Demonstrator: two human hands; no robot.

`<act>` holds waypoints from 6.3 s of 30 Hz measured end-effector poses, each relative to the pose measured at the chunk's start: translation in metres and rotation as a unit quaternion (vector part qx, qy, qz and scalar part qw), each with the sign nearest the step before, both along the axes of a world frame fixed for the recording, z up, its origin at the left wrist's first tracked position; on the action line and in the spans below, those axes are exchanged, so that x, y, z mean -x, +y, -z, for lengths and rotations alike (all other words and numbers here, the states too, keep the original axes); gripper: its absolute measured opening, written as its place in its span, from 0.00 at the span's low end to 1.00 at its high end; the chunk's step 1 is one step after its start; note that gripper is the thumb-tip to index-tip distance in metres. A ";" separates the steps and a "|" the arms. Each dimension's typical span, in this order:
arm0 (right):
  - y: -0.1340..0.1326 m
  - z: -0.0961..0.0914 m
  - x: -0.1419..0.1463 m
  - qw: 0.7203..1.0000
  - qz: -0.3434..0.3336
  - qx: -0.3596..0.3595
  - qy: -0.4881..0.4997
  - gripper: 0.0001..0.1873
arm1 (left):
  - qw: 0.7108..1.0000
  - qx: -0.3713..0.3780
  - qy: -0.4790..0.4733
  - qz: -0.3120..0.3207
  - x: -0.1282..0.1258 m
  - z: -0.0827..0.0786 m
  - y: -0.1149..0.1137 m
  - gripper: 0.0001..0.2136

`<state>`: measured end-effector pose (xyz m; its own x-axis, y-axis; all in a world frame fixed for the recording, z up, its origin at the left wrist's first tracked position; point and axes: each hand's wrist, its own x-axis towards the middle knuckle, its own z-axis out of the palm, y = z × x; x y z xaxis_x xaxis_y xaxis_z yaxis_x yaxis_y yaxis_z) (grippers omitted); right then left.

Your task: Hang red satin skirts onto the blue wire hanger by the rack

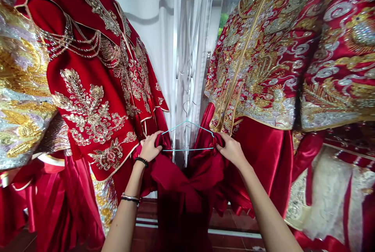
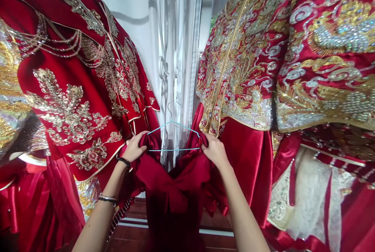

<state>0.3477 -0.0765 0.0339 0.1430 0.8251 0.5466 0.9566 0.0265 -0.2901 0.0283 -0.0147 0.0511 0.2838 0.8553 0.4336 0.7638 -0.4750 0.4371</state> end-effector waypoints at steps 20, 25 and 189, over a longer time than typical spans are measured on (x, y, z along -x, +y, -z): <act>0.002 0.009 0.032 0.984 0.142 -0.076 -0.082 0.16 | 0.999 -0.049 -0.009 -0.021 -0.004 0.007 0.002 0.25; 0.009 0.015 0.038 0.978 0.159 -0.109 -0.083 0.15 | 0.996 -0.076 -0.006 -0.042 -0.006 0.009 0.003 0.24; -0.032 -0.035 0.008 0.980 0.170 0.091 0.042 0.20 | 0.939 -0.001 0.249 -0.239 0.009 -0.060 -0.019 0.16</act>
